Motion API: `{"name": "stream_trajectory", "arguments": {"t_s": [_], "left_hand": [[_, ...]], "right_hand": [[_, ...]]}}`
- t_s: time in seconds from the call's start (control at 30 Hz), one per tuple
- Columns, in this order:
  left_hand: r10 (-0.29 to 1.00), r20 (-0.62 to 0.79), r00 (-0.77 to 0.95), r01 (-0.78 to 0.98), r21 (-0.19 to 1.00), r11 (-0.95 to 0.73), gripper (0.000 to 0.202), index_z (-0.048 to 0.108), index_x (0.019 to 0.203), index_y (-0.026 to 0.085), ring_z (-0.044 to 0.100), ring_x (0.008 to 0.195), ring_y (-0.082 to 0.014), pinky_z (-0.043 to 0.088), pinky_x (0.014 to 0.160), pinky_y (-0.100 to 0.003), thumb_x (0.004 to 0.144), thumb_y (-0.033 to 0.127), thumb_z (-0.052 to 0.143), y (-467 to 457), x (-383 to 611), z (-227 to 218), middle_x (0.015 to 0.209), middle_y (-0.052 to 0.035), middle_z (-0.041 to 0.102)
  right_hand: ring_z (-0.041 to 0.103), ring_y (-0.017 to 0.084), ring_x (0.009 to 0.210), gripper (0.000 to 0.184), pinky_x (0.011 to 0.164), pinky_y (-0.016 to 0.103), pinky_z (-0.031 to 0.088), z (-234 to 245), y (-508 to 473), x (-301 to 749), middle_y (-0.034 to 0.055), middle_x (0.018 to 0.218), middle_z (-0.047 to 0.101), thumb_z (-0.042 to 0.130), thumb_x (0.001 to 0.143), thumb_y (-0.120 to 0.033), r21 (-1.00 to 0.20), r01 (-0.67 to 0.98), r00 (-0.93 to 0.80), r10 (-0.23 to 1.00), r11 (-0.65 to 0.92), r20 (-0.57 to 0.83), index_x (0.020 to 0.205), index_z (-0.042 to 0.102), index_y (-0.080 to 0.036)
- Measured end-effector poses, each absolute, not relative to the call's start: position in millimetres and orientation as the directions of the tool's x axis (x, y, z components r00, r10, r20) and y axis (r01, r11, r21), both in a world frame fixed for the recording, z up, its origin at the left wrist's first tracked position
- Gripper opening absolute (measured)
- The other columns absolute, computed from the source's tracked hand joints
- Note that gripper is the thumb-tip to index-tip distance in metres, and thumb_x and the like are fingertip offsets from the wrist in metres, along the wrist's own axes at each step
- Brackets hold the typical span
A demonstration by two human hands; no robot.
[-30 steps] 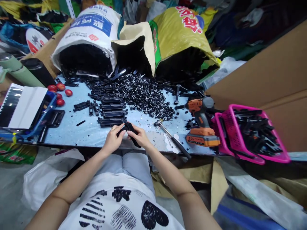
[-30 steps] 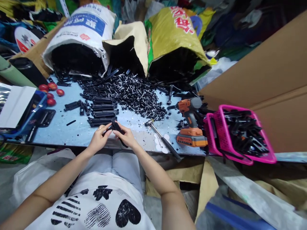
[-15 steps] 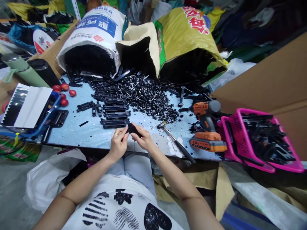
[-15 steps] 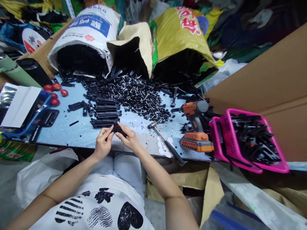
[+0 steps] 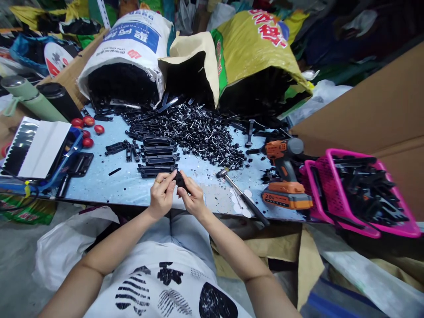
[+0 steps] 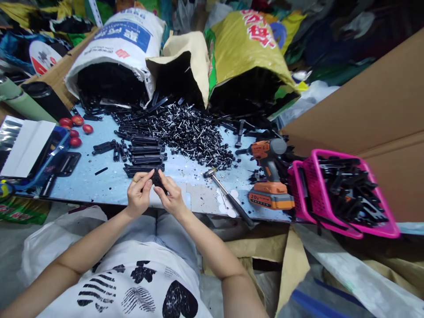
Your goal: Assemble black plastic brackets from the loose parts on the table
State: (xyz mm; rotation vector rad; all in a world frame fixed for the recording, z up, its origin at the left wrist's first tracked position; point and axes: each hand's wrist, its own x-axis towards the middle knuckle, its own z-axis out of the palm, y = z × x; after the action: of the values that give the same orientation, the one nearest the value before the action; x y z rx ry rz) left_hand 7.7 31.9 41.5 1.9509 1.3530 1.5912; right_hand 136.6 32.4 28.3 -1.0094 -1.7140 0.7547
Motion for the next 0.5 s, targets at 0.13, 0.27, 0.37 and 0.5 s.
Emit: {"name": "stream_trajectory", "arguments": {"t_s": [0.13, 0.27, 0.37, 0.5], "left_hand": [[0.791, 0.607, 0.07, 0.411, 0.705, -0.577, 0.032, 0.06, 0.119, 0.019, 0.057, 0.086, -0.014, 0.049, 0.077, -0.028, 0.093, 0.025, 0.043, 37, -4, 46, 0.095, -0.0073, 0.059], [0.769, 0.627, 0.129, 0.362, 0.692, -0.625, 0.03, 0.061, 0.117, 0.018, 0.057, 0.085, -0.0136, 0.049, 0.076, -0.027, 0.093, 0.022, 0.044, 43, -8, 49, 0.093, -0.0066, 0.059], [0.778, 0.608, 0.16, 0.336, 0.707, -0.622, 0.029, 0.062, 0.115, 0.017, 0.057, 0.087, -0.0145, 0.049, 0.078, -0.029, 0.093, 0.024, 0.044, 49, -10, 48, 0.093, -0.0066, 0.059], [0.931, 0.347, 0.111, 0.321, 0.874, -0.364, 0.034, 0.056, 0.121, 0.02, 0.059, 0.08, -0.0135, 0.052, 0.075, -0.029, 0.091, 0.032, 0.045, 52, -11, 28, 0.101, -0.0076, 0.057]], "right_hand": [[0.061, 0.02, 0.084, 0.052, 0.074, 0.037, 0.054, 26, 25, 133, 0.0085, 0.1, 0.06, 0.045, 0.092, -0.038, -0.833, 0.291, -0.13, 0.882, 0.471, 0.453, 0.143, 0.035, -0.03], [0.06, 0.019, 0.083, 0.052, 0.072, 0.035, 0.054, 20, 17, 126, 0.0089, 0.103, 0.059, 0.043, 0.093, -0.037, -0.84, 0.319, -0.02, 0.889, 0.439, 0.457, 0.143, 0.033, -0.029], [0.06, 0.016, 0.08, 0.052, 0.072, 0.032, 0.053, 18, 21, 125, 0.0082, 0.103, 0.059, 0.044, 0.093, -0.037, -0.841, 0.325, -0.016, 0.892, 0.431, 0.451, 0.143, 0.033, -0.026], [0.061, 0.014, 0.077, 0.05, 0.076, 0.031, 0.052, 17, 42, 137, 0.0057, 0.093, 0.061, 0.042, 0.094, -0.041, -0.84, 0.39, -0.225, 0.924, 0.377, 0.31, 0.14, 0.039, -0.023]]}}
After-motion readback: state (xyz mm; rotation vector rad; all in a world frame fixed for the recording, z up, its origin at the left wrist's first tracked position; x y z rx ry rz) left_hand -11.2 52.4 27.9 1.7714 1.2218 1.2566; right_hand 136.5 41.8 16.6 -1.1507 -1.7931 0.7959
